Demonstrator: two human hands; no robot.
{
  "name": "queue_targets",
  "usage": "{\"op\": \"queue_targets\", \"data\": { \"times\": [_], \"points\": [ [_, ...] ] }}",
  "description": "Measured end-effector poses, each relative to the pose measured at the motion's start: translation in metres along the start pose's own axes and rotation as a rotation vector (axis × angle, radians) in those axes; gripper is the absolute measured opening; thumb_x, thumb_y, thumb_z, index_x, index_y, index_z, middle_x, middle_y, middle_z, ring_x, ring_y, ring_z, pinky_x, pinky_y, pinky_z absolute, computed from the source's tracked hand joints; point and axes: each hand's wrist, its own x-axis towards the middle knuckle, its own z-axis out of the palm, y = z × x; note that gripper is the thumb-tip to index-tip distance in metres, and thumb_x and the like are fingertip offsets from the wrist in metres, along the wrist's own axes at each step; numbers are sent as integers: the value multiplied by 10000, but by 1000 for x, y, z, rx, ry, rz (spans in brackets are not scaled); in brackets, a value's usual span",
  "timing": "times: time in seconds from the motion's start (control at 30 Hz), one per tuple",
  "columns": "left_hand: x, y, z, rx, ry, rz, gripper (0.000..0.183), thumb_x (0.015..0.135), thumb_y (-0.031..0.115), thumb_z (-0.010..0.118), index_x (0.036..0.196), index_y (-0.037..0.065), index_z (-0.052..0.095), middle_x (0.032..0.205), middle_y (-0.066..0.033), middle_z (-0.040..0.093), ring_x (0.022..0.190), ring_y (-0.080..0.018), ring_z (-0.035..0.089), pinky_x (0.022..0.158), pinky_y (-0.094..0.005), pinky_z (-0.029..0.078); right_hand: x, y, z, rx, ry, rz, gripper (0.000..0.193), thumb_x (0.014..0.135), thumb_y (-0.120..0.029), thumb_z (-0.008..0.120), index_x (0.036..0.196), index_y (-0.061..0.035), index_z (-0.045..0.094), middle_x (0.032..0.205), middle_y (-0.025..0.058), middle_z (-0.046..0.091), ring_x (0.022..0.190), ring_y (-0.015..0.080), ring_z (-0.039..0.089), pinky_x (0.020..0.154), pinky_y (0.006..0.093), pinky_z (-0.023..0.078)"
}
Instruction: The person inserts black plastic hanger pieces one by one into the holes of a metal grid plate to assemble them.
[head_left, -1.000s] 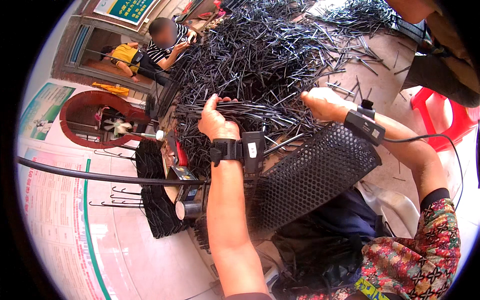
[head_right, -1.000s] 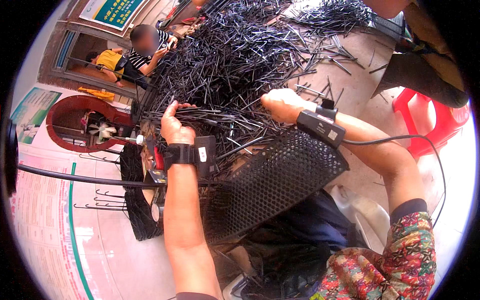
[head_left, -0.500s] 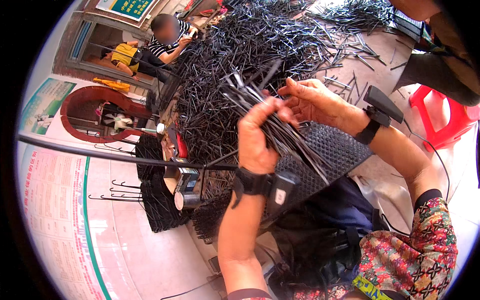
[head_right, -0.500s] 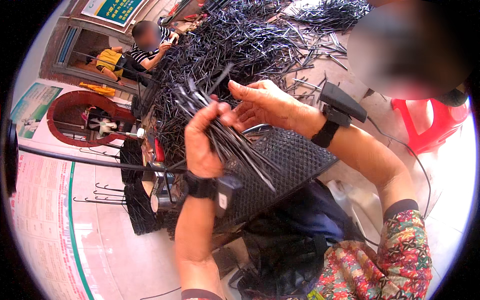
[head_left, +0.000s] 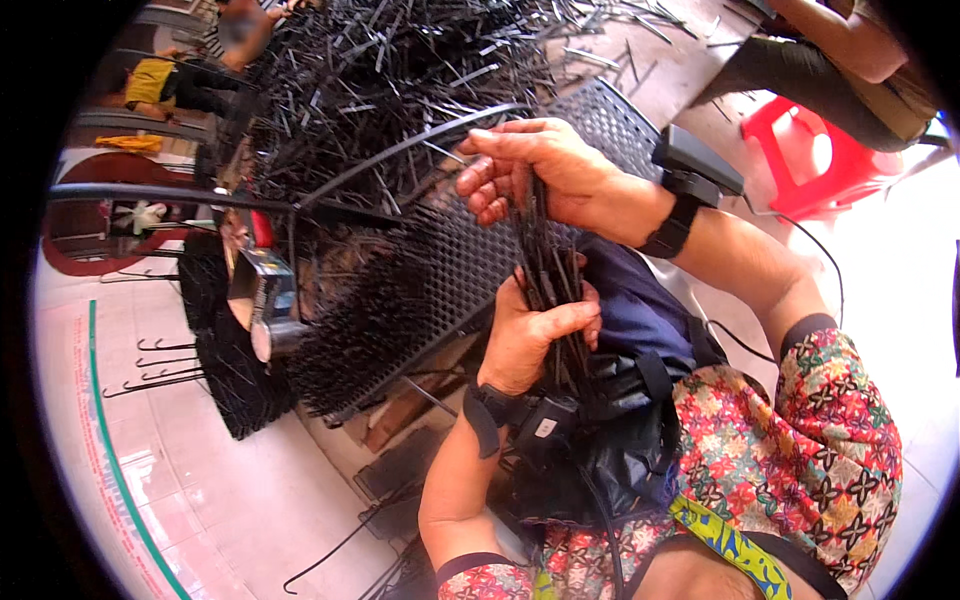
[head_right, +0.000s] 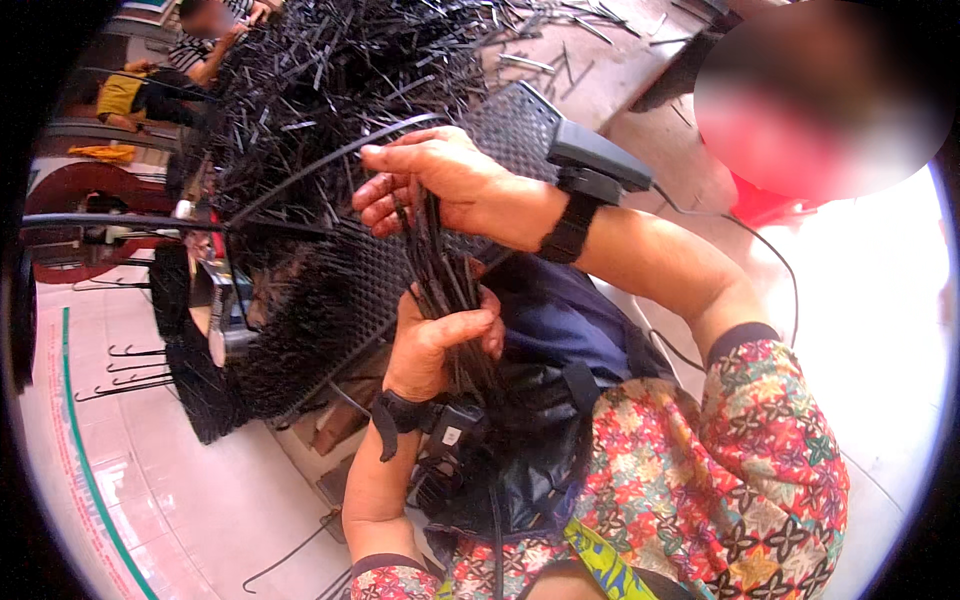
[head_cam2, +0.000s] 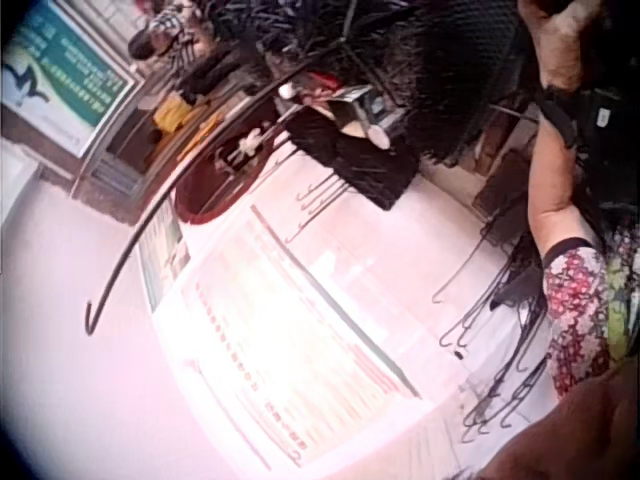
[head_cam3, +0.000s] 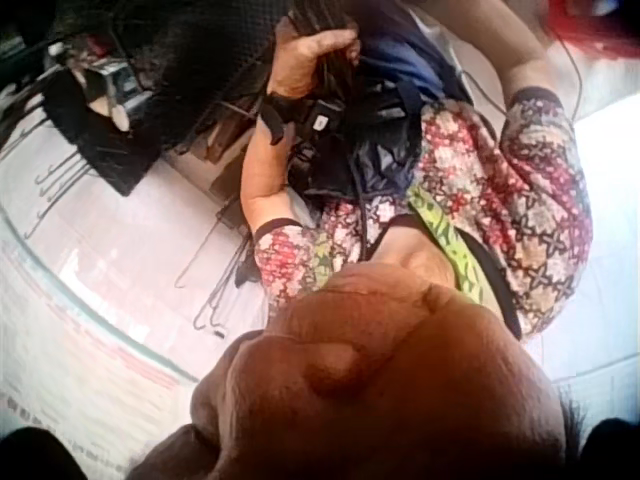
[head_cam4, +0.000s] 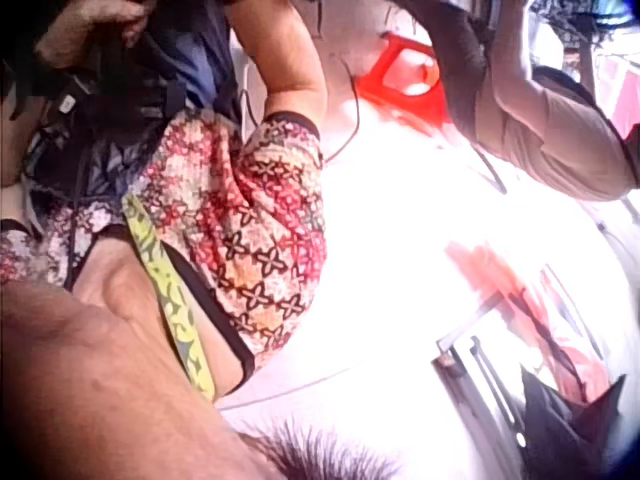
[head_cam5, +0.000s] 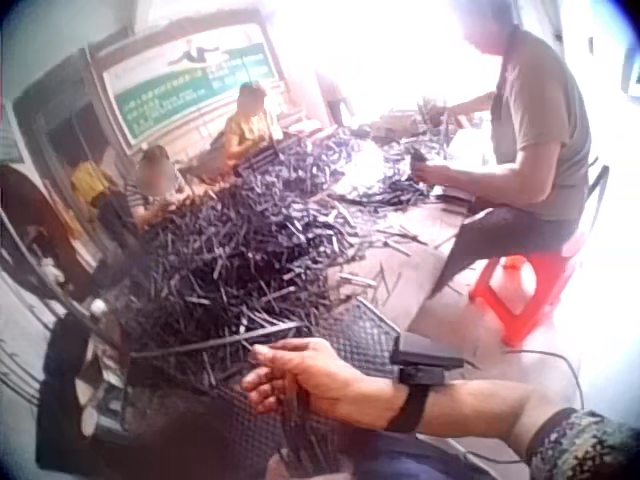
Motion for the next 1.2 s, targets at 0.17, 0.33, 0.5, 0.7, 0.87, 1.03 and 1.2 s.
{"op": "queue_targets", "data": {
  "times": [0.17,0.33,0.5,0.7,0.87,1.03,1.2],
  "points": [
    [-16,-35,-14,-4,58,42,513,638,-25,611,1092,20,376,708,-102,523,546,-179,520,492,-290,441,-9,28,1,-1,267,-50,131,811,-108,538,775,5,480,588,91,509,442,152,469,387,293,399],
    [-20,-52,-30,60,68,66,518,645,-46,603,1102,16,365,724,-81,528,565,-164,525,494,-279,445,-9,38,3,-29,222,85,176,844,-169,485,734,-32,490,484,-38,291,386,66,228,361,222,180],
    [-16,-57,-41,40,142,87,494,661,-29,594,1100,11,371,711,-77,523,540,-157,515,489,-279,439,25,9,-19,-50,231,-27,178,851,-202,465,816,-32,504,446,-78,229,359,44,207,331,199,156],
    [-23,-67,-56,-171,291,159,431,681,-8,588,1064,19,392,705,-101,520,539,-181,523,487,-276,440,35,1,-39,-31,184,15,186,860,-192,449,839,-12,490,445,-77,255,349,30,218,315,182,156],
    [-10,-67,-48,-119,296,199,324,752,91,556,1038,-19,452,836,-130,560,646,-204,570,497,-268,459,15,43,-24,65,124,414,183,860,-162,414,766,-14,468,477,-58,265,373,62,219,355,212,185],
    [-11,-65,-49,-211,252,181,339,811,220,521,985,-70,509,873,-130,582,753,-202,581,544,-252,463,3,61,-8,-85,140,313,178,857,-127,438,774,28,468,483,-30,305,377,56,258,330,207,204],
    [-11,-65,-52,-161,281,157,244,755,126,593,923,-39,529,800,-118,579,634,-203,561,487,-274,452,-4,75,-10,-201,163,34,207,856,-186,489,791,10,495,493,-47,325,385,25,264,337,181,206]
  ]
}}
